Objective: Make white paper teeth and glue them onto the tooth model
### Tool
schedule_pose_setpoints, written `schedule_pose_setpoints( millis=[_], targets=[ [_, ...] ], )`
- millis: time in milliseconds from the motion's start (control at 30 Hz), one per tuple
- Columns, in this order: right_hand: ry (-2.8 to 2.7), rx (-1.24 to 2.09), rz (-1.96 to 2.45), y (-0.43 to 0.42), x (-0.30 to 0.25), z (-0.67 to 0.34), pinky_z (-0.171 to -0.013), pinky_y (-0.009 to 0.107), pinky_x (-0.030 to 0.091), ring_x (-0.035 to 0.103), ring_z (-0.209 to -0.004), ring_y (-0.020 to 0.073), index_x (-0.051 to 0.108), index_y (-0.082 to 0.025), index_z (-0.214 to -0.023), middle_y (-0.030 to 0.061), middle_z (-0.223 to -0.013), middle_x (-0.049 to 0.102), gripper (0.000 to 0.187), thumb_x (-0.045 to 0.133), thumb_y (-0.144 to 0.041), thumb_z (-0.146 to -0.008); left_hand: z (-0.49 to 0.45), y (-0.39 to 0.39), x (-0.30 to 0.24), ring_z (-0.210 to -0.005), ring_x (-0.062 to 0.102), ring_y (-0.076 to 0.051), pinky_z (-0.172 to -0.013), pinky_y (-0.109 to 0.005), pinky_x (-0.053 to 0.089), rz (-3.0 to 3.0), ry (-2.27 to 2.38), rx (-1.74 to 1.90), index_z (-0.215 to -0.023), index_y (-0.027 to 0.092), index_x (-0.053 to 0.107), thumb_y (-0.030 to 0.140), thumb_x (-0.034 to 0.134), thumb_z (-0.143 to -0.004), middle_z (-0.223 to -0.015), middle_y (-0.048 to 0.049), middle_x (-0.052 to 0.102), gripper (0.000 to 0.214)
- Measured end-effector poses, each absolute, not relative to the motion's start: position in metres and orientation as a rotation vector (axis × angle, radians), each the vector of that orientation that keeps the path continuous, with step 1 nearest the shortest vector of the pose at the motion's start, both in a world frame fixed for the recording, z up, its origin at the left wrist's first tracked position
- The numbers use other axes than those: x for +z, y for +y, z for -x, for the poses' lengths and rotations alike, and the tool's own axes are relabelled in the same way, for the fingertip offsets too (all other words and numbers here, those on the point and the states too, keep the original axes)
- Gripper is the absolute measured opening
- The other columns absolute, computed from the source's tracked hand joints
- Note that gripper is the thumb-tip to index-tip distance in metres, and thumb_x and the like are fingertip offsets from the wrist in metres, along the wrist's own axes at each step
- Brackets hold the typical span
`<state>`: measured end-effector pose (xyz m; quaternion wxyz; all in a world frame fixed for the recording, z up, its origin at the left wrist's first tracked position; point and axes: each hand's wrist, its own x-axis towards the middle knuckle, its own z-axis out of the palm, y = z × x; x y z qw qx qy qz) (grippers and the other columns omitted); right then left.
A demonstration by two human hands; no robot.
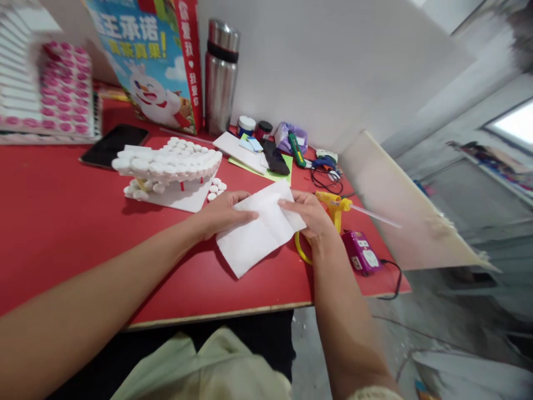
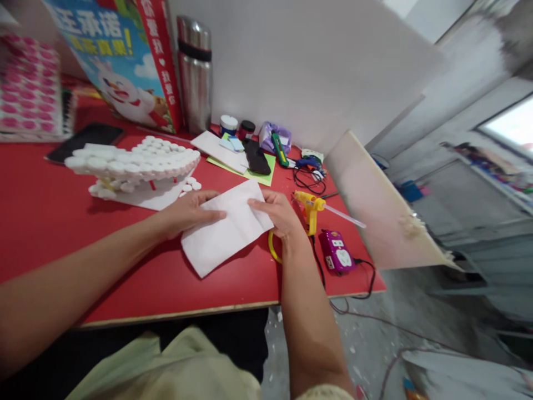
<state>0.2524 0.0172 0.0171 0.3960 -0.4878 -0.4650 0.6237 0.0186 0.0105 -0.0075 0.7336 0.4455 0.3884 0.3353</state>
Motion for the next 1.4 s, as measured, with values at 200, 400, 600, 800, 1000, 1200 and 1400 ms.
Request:
schedule_pose_setpoints(
  millis=[200,400,600,800,1000,1200,1400],
  targets=[
    [-1.053,1.450,1.220,0.016,0.022,-0.268,-0.053,0.030,0.055,0.067,-0.055,0.0188,0.076,-0.018,-0.070,0.0039,-0.066,0.076,0.031,0.095,-0.036,-0.053,-0.020,0.013,-0.006,-0.061,0.063,-0.012,-0.056,-0.022,0.049,-0.883,0.850,1.005,-0.085,0.014,0.070,0.035,0.098,-0.055,-0.075,-0.0005,0.072,0.045],
    [-1.199,1.625,1.267,0.013,0.017,-0.265,-0.059,0.035,0.059,0.074,-0.066,0.0254,0.078,-0.017,-0.082,0.0064,-0.072,0.078,0.048,0.098,-0.050,-0.054,-0.020,0.010,-0.007,-0.062,0.063,-0.013,-0.057,-0.024,0.048,-0.958,0.914,0.904,-0.081,0.014,0.074,0.037,0.097,-0.056,-0.073,-0.0010,0.073,0.041],
    [-1.133,1.446,1.285,0.015,0.023,-0.264,-0.055,0.026,0.056,0.069,-0.058,0.0161,0.079,-0.017,-0.079,0.0025,-0.071,0.078,0.036,0.099,-0.037,-0.056,-0.020,0.011,-0.009,-0.062,0.065,-0.013,-0.058,-0.023,0.049,-0.909,0.868,0.969,-0.084,0.014,0.077,0.033,0.098,-0.056,-0.077,-0.0028,0.076,0.039],
    [-1.051,1.394,1.300,0.013,0.027,-0.268,-0.056,0.031,0.060,0.072,-0.060,0.0202,0.080,-0.015,-0.082,0.0074,-0.078,0.081,0.043,0.100,-0.035,-0.050,-0.021,0.014,-0.012,-0.065,0.070,-0.015,-0.064,-0.026,0.056,-0.789,0.797,1.120,-0.088,0.014,0.077,0.031,0.099,-0.058,-0.076,-0.0031,0.077,0.040],
    [-1.062,1.356,1.240,0.014,0.024,-0.268,-0.059,0.032,0.062,0.074,-0.061,0.0204,0.080,-0.017,-0.090,0.0054,-0.080,0.082,0.045,0.099,-0.033,-0.053,-0.022,0.016,-0.014,-0.065,0.072,-0.017,-0.068,-0.029,0.060,-0.785,0.742,1.238,-0.089,0.014,0.074,0.028,0.097,-0.061,-0.078,-0.0043,0.079,0.039],
    [-1.099,1.270,1.240,0.017,0.025,-0.268,-0.060,0.034,0.061,0.074,-0.064,0.0224,0.078,-0.018,-0.086,0.0043,-0.074,0.079,0.044,0.098,-0.037,-0.052,-0.022,0.018,-0.020,-0.075,0.075,-0.022,-0.074,-0.033,0.061,-0.845,0.712,1.158,-0.093,0.013,0.078,0.029,0.096,-0.065,-0.089,-0.0106,0.081,0.037],
    [-1.120,1.256,1.240,0.017,0.024,-0.269,-0.057,0.033,0.057,0.072,-0.062,0.0219,0.077,-0.019,-0.087,0.0028,-0.073,0.078,0.039,0.093,-0.034,-0.054,-0.021,0.019,-0.022,-0.072,0.073,-0.020,-0.076,-0.033,0.060,-0.907,0.723,1.185,-0.096,0.015,0.079,0.034,0.095,-0.068,-0.085,-0.0071,0.080,0.039]
  ],
)
